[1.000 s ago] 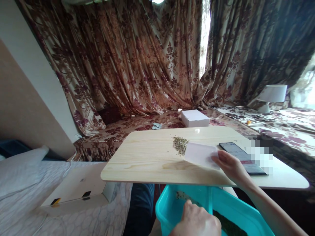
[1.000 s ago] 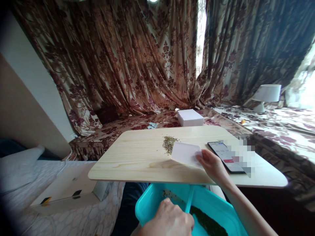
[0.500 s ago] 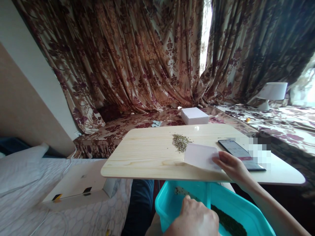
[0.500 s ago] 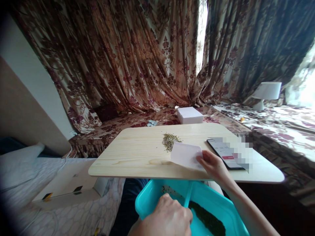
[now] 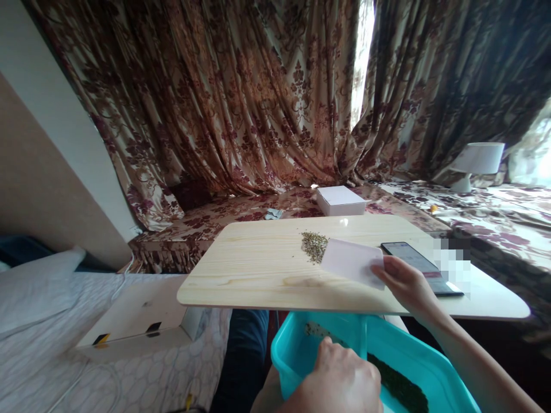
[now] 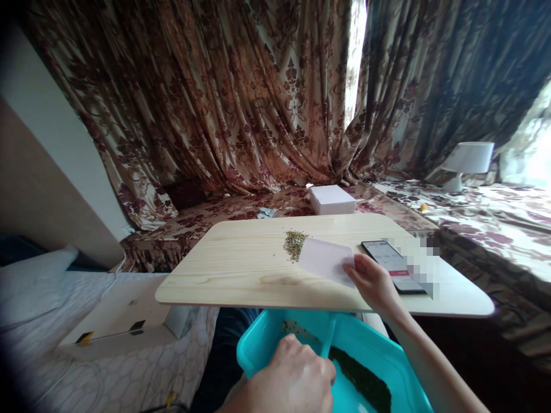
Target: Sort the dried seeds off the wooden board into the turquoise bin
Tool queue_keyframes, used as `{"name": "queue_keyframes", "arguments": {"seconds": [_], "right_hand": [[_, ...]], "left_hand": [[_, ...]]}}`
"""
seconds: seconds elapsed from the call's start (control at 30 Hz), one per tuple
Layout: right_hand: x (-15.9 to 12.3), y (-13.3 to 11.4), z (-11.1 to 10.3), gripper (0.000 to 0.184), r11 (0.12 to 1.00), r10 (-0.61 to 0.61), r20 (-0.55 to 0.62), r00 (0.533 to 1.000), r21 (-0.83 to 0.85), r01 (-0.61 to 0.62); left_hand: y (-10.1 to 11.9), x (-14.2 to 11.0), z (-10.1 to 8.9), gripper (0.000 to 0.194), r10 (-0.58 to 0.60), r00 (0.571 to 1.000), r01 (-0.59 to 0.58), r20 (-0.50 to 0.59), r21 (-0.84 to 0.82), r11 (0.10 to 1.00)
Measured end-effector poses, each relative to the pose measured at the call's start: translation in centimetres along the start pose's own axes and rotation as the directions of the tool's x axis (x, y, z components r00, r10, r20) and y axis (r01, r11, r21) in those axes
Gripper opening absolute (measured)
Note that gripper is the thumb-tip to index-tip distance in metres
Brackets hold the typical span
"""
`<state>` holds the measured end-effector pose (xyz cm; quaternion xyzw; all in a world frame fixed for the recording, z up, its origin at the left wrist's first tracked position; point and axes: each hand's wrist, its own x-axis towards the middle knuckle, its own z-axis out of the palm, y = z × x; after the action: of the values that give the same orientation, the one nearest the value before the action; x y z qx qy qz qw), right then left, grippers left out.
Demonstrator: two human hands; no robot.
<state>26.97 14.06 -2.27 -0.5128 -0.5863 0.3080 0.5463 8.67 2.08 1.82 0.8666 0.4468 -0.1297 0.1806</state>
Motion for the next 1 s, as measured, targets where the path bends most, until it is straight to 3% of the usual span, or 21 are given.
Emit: {"name": "queue_keyframes", "arguments": {"seconds": [0.1,0.37,0.63,0.8,0.87,0.93,1.0], "right_hand": [[1.2,0.8,0.8,0.045,0.999,-0.025,-0.005,1.0,0.037,0.025],[1.6,1.2,1.7,0.04,1.0,-0.029,0.05,0.998,0.001,0.029],[-1.0,-0.2,2.1,0.047,0.999,0.015,0.249,0.968,0.037,-0.025],[-3.1,-1.0,1.6,0.041,0.997,0.063,0.384,0.921,0.015,-0.075],[-2.9,-1.0,0.4,0.039,0.997,0.068,0.304,0.95,0.02,-0.078],[-2.1,-0.7,-1.2,0.039,0.996,0.072,0.086,0.994,0.037,-0.076],[-1.1,-0.4,-2.5,0.034,0.992,0.12,-0.075,0.99,0.048,-0.116]], "left_hand": [[0.0,0.0,-0.1,0.029,-0.009,0.999,0.01,0.043,-0.025,1.0],[-0.4,-0.2,0.2,0.027,0.041,0.998,-0.043,-0.04,-0.055,0.998],[-0.3,0.0,0.4,0.026,0.032,0.999,-0.032,-0.043,-0.004,0.999],[-0.6,0.0,1.3,0.025,0.035,0.998,-0.035,-0.048,0.006,0.999],[-0.9,-0.2,1.7,0.023,0.037,0.997,-0.037,-0.065,-0.004,0.999],[-1.2,-0.5,2.0,0.023,0.033,0.996,-0.034,-0.083,-0.01,0.999],[-1.7,-1.0,2.1,0.025,0.002,0.996,-0.004,-0.09,-0.021,1.0]]}}
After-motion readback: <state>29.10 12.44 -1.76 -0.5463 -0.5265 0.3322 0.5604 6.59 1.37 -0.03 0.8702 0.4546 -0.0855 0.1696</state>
